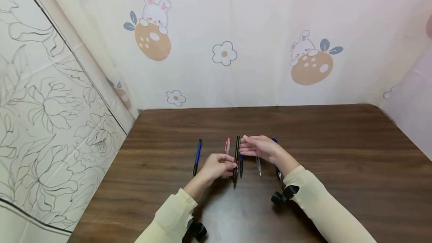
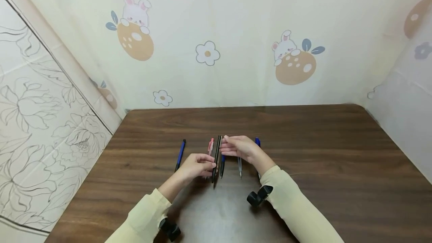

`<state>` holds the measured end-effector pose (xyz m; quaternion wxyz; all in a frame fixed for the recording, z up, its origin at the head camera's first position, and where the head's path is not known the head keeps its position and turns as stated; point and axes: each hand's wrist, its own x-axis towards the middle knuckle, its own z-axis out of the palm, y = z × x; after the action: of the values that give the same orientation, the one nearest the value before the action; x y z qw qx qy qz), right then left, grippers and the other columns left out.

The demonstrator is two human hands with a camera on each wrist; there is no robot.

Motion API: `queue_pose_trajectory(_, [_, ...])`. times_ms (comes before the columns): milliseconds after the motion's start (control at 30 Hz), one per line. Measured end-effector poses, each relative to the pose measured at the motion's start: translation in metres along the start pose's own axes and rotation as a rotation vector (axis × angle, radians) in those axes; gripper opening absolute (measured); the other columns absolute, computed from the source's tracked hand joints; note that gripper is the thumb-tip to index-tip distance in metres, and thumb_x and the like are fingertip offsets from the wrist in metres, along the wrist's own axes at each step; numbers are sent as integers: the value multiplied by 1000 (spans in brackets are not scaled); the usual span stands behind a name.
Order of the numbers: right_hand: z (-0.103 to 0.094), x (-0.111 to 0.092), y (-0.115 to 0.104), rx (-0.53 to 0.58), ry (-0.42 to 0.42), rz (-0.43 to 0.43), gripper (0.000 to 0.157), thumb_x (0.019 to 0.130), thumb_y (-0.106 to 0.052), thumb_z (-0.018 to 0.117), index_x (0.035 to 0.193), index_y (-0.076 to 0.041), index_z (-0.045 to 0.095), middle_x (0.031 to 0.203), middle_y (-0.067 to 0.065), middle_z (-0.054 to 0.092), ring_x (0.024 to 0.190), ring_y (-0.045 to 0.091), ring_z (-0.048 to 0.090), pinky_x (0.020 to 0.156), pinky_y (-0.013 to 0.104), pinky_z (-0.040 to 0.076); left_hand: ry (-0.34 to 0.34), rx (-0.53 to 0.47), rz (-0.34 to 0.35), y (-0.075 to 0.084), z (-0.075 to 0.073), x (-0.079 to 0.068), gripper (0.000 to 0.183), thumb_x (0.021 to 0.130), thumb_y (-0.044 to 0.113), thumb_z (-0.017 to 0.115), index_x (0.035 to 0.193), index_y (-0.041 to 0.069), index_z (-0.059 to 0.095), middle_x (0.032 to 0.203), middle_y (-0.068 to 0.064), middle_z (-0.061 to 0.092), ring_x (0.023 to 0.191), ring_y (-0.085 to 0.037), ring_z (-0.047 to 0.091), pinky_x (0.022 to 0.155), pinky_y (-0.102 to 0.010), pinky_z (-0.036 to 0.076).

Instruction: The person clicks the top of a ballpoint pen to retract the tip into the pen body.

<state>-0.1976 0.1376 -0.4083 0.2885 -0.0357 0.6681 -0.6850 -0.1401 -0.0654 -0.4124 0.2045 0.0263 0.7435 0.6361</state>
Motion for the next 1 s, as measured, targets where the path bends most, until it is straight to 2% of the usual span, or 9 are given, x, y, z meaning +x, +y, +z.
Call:
queue_pose_trajectory(133, [3,4,-3,22,6,13,56,103,-29,44,138,14,37,140,32,47,101,15,69,95,29,55,-10,-13,3,1,0,0,25,88,2,63,108,-13,63,102,-25,70,79,-16,69,79,-39,61])
queue_pose_trajectory(267, [3,5,-4,40,-13,11,55,103,-29,43,139,13,38,136,29,53,108,21,67,94,28,56,-17,-9,6,2,2,0,25,89,3,63,109,-13,63,103,-25,70,81,-15,69,82,-42,60])
queue_pose_trajectory(400, [3,4,-4,60,-41,-3,55,103,-28,43,140,13,36,118,14,67,110,19,67,93,27,56,-19,-1,5,3,4,1,24,89,3,64,108,-12,64,102,-24,71,80,-15,69,82,-41,60])
queue_pose_trajectory(467, [3,4,-4,77,-51,-4,54,103,-26,43,141,13,36,112,4,68,105,14,67,91,25,56,-22,1,-2,3,5,1,24,89,3,64,108,-11,64,102,-23,71,80,-15,69,82,-40,61])
queue_pose_trajectory(533, [3,3,-3,91,-64,-11,53,103,-23,44,142,13,34,108,0,69,101,10,67,90,23,56,-26,2,-10,2,6,1,24,89,3,64,107,-11,65,101,-23,72,79,-15,70,81,-39,61])
queue_pose_trajectory(700, [3,2,-2,124,-71,-22,52,103,-15,44,144,13,29,102,-5,71,97,7,68,87,20,57,-29,-22,-26,-2,7,3,23,88,3,65,107,-10,65,100,-21,72,77,-14,69,79,-35,61])
queue_pose_trajectory(1000, [4,7,-3,140,-59,-23,51,103,-15,43,143,12,30,98,-6,72,95,6,68,86,19,57,-21,-49,-29,-4,6,3,24,87,4,67,106,-9,65,98,-19,73,77,-14,70,79,-34,61])
